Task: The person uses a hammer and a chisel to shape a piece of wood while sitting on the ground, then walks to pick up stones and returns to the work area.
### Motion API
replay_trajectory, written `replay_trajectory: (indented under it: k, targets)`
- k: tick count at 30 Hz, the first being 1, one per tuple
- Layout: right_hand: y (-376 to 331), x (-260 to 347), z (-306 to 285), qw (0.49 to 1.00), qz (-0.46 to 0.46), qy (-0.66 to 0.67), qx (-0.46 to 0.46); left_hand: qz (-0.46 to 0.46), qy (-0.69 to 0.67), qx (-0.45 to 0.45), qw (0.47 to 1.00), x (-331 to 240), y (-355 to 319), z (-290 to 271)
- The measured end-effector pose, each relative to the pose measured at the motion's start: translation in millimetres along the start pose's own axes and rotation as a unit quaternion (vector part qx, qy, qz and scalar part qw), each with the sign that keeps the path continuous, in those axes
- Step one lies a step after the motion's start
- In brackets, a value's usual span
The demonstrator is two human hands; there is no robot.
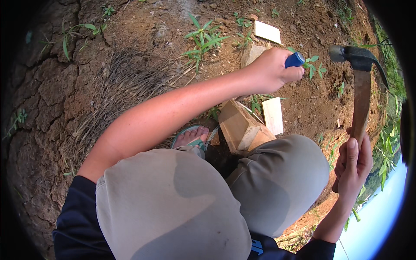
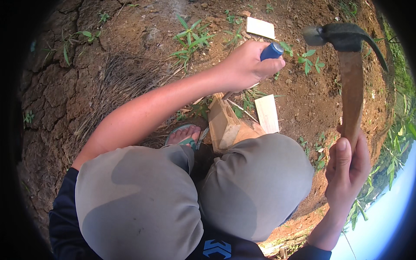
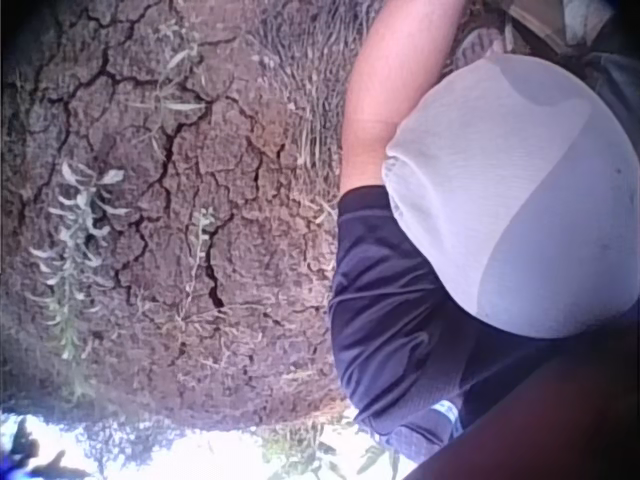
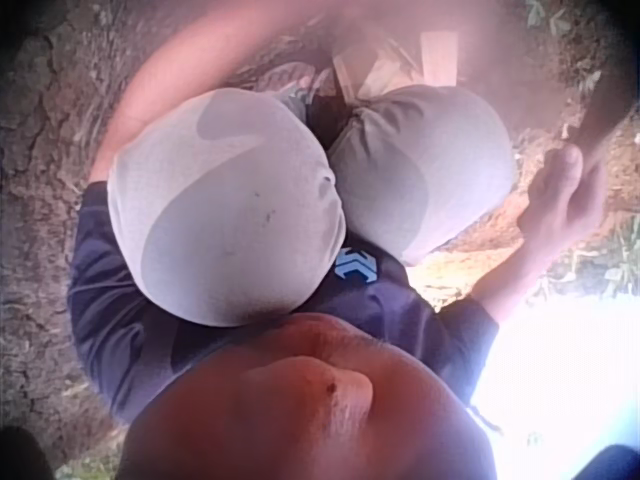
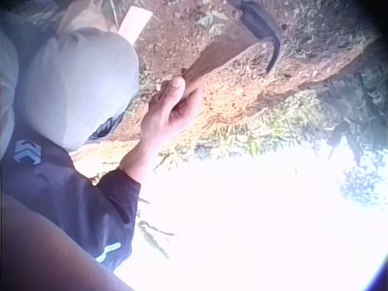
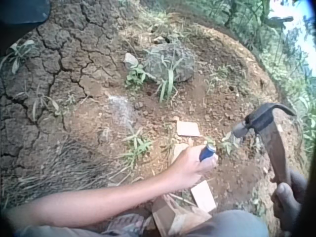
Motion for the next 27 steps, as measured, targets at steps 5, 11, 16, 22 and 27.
replay_trajectory:
  k: [5,11,16,22,27]
  targets:
    - [5.1,5.7,-4.2,1.0,-0.003,-0.015,0.008,-0.004,0.0,-0.005,1.0,3.9,5.6,1.2]
    - [8.2,2.7,-4.9,1.0,-0.009,-0.012,0.022,0.001,0.013,-0.013,1.0,11.6,13.2,0.8]
    - [11.2,2.3,-0.9,0.999,-0.006,-0.033,0.014,0.004,0.0,-0.028,1.0,15.2,15.5,0.5]
    - [15.2,0.9,-0.5,0.999,-0.004,-0.027,0.027,-0.007,-0.006,-0.044,0.999,14.2,13.4,-2.3]
    - [18.6,4.3,1.2,0.999,-0.004,-0.041,0.027,0.003,0.021,-0.027,0.999,14.4,12.5,-3.0]
Point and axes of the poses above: each hand's wrist, its own y-axis towards the middle knuckle, its own z-axis out of the palm, x = y × z, the point moved 1 cm from there along y, towards the middle knuckle, and after that the axes turned 12 degrees about -z, right-handed, at the moved point
